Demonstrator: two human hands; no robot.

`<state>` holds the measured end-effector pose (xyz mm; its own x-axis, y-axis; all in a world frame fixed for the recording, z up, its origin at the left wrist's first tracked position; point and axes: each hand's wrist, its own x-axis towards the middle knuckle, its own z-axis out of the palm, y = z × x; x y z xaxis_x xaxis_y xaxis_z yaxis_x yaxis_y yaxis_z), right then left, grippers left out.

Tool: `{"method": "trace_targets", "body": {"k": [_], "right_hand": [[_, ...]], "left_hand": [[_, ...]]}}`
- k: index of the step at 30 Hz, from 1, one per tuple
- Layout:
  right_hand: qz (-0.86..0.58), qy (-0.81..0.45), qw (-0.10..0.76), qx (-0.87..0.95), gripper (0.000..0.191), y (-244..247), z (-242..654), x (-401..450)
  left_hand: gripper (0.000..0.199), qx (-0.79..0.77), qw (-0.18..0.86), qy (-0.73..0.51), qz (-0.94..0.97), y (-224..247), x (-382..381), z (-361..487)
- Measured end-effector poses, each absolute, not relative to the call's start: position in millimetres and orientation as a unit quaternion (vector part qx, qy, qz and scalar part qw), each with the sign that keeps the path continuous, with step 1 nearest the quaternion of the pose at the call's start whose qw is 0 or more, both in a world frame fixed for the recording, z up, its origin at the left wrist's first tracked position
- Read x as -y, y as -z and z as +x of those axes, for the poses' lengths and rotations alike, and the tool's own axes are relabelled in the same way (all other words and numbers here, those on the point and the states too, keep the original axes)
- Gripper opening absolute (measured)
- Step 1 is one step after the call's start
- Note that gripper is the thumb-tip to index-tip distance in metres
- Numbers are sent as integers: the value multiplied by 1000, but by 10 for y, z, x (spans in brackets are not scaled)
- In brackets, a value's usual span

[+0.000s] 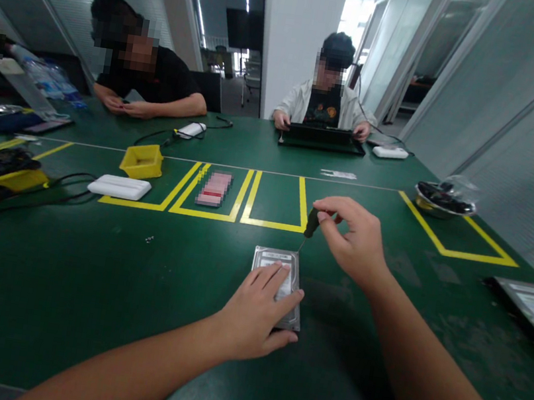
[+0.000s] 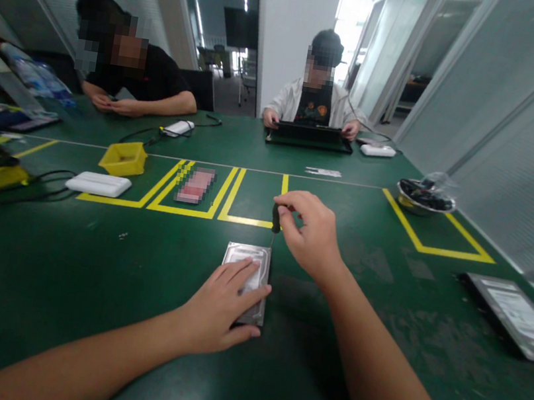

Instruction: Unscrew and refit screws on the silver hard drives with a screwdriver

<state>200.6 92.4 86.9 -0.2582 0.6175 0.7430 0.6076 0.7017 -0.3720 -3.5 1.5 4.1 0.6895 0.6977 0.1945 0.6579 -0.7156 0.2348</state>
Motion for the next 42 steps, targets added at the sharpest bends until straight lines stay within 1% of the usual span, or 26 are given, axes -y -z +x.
{"method": "trace_targets", "body": {"k": [4,9,12,17,23,28,30,37,39,42], "right_hand": [[-390,-9,469,792,11,-847,2004,-930],[-395,-23,459,796,25,-832,2010,-927],[-375,-21,468,800,19,-842,2005,-924],[-389,1,476,789,13,-862,2004,-929],[-362,-12,471,805,25,-847,2022,-946],[-382,-2,474,793,13,-866,2003,-922],[-389,3,471,791,12,-873,2004,-918],[-379,-23,473,795,26,-848,2017,-923],[-380,-28,476,792,23,-851,2012,-919],[-388,-10,473,791,14,-864,2007,-916]], "left_hand": [[68,-370,75,-134,916,-38,-13,-32],[68,-368,76,-133,917,-40,-11,-23],[69,-370,76,-133,916,-44,-12,-23],[69,-371,75,-134,916,-35,-13,-22],[68,-371,74,-134,916,-22,-15,-18],[68,-372,76,-132,916,-31,-18,-23],[68,-371,78,-133,916,-31,-19,-23],[68,-370,77,-134,916,-35,-19,-19],[68,-371,76,-134,916,-39,-18,-19],[68,-372,77,-132,915,-41,-19,-18]]}}
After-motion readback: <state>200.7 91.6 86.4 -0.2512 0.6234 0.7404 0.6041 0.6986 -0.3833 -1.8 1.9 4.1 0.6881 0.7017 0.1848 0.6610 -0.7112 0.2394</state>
